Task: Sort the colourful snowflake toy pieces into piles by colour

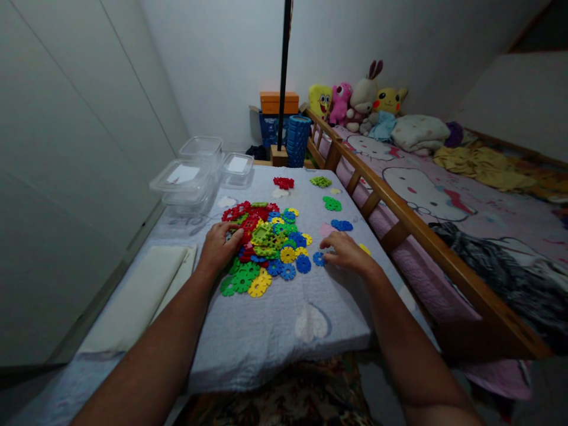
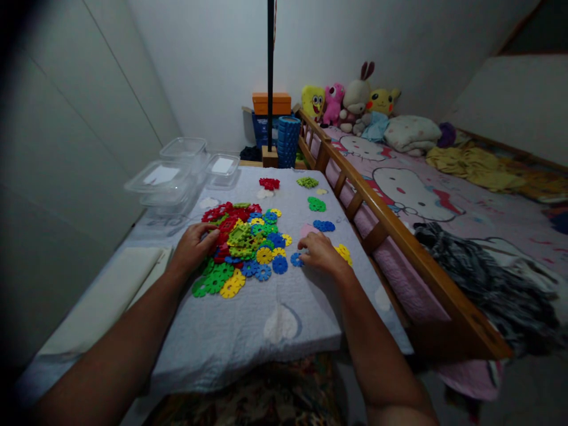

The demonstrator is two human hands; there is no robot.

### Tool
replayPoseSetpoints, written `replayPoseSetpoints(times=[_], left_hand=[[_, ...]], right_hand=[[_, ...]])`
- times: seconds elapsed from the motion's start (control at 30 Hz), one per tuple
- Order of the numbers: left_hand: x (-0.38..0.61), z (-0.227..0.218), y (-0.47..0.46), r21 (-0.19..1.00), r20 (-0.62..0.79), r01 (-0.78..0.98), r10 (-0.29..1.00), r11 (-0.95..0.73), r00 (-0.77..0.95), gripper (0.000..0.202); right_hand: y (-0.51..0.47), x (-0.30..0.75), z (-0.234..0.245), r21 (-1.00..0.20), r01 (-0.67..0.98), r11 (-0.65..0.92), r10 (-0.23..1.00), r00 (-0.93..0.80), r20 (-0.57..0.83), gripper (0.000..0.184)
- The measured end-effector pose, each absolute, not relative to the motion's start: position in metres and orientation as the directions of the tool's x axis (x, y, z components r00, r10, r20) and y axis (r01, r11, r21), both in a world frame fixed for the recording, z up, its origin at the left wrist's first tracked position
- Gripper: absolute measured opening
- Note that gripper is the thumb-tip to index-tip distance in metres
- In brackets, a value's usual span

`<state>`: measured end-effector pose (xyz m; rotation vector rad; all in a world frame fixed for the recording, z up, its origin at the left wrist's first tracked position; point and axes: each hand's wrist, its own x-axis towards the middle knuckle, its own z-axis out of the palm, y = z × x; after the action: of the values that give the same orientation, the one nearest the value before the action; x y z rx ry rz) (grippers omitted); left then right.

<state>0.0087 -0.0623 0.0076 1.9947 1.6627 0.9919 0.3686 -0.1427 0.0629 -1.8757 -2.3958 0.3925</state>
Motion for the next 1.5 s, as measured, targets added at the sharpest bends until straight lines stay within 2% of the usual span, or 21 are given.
replayPoseSetpoints(times=[0.17,0.37,0.43,0.57,0.67,0.77,0.87,1.0,1.27,1.43,1.5], left_hand=[[0.01,0.006,-0.063,0.674,0.301,0.693,0.952,-0.254,0.057,0.045],[0.009,0.006,-0.062,0.668,0.293,0.701,0.954,-0.25,0.06,0.046],[0.009,0.006,-0.062,0.669,0.292,0.7,0.954,-0.25,0.062,0.047],[0.008,0.006,-0.062,0.673,0.281,0.697,0.957,-0.247,0.069,0.046],[0.007,0.004,-0.061,0.676,0.275,0.694,0.959,-0.246,0.072,0.046],[0.007,0.003,-0.061,0.678,0.288,0.691,0.955,-0.252,0.067,0.047],[0.007,0.003,-0.061,0.677,0.296,0.689,0.953,-0.259,0.068,0.045],[0.007,0.005,-0.063,0.677,0.291,0.69,0.955,-0.254,0.065,0.044],[0.007,0.003,-0.062,0.677,0.294,0.691,0.954,-0.254,0.062,0.048],[0.008,0.004,-0.062,0.672,0.294,0.697,0.954,-0.25,0.059,0.048],[0.008,0.005,-0.063,0.675,0.294,0.693,0.954,-0.253,0.061,0.047]], right_hand=[[-0.142,0.355,0.053,-0.263,0.942,0.208,0.962,-0.246,-0.12,0.024],[-0.124,0.365,0.066,-0.446,0.876,0.184,0.941,-0.288,-0.178,0.012],[-0.111,0.375,0.076,-0.486,0.859,0.159,0.953,-0.262,-0.151,0.01],[-0.084,0.405,0.086,-0.504,0.862,0.061,0.998,-0.065,0.009,0.008],[-0.073,0.425,0.077,-0.515,0.855,-0.058,0.992,0.107,0.066,0.009],[-0.071,0.433,0.06,-0.536,0.837,-0.115,0.972,0.205,0.111,0.009],[-0.072,0.433,0.047,-0.505,0.851,-0.148,0.96,0.247,0.135,0.01],[-0.074,0.426,0.044,-0.405,0.896,-0.179,0.961,0.248,0.123,0.014],[-0.079,0.409,0.047,-0.157,0.941,-0.298,0.943,0.317,0.107,0.022],[-0.079,0.403,0.046,-0.129,0.943,-0.305,0.935,0.323,0.146,0.024],[-0.078,0.397,0.046,-0.167,0.958,-0.232,0.954,0.258,0.155,0.021]])
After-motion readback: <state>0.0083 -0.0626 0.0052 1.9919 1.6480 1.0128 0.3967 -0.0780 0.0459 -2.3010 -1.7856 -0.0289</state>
